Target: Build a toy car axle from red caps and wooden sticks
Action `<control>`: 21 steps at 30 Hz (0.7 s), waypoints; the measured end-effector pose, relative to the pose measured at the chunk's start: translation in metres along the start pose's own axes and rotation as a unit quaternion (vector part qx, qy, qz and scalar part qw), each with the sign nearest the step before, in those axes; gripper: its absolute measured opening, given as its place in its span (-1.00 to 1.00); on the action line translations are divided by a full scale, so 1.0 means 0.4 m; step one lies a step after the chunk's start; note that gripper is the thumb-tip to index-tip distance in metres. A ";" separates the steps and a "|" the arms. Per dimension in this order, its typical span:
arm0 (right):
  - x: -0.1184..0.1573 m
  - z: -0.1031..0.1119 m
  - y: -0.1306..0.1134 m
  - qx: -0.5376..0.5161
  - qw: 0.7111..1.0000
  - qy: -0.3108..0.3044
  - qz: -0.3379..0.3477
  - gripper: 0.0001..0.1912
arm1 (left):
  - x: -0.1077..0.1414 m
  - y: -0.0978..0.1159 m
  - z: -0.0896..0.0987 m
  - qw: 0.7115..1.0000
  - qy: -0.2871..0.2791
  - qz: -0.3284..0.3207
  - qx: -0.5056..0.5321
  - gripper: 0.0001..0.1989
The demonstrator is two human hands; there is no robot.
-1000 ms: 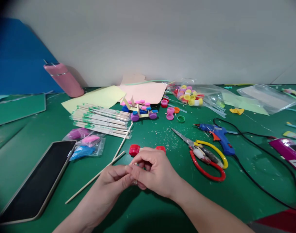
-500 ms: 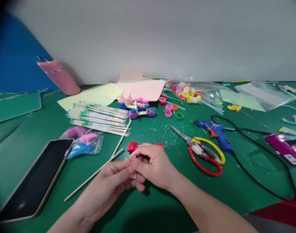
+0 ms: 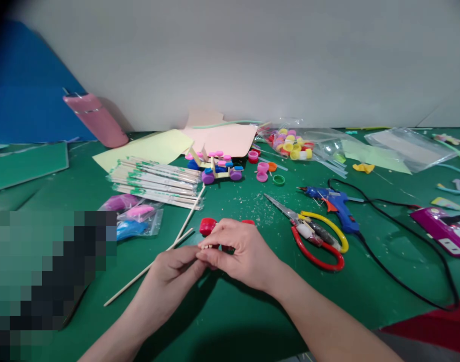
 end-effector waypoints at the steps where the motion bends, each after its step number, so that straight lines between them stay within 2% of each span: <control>1: 0.001 0.001 -0.004 0.019 1.000 -0.002 0.011 -0.92 | 0.000 0.000 -0.001 1.000 -0.003 -0.019 -0.009 -0.79; 5: 0.011 -0.002 -0.013 0.096 0.994 -0.029 0.040 -0.88 | -0.003 0.001 0.000 0.997 -0.001 -0.066 -0.032 -0.84; 10: 0.025 -0.004 0.003 0.152 0.988 -0.030 0.021 -0.88 | 0.003 0.007 0.042 0.993 0.041 -0.042 -0.100 -0.80; 12: 0.027 -0.009 0.011 0.164 0.986 -0.031 0.013 -0.89 | 0.005 0.017 0.058 0.991 0.030 -0.047 -0.118 -0.83; 16: 0.029 -0.024 0.022 0.184 0.982 -0.034 0.023 -0.86 | -0.002 0.045 0.067 0.985 0.013 -0.121 -0.125 -0.86; 21: 0.032 -0.038 0.033 0.200 0.979 -0.031 0.026 -0.80 | -0.018 0.041 0.041 0.971 -0.025 -0.188 -0.145 -0.86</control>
Point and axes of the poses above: each hand's wrist, its own x-axis away from the middle knuckle, its own z-axis out of the back of the hand, y = z × x, the point moved 4 cm from there along -x, towards the middle knuckle, and after that the axes turned 1 degree about y, right-handed, at the moved point
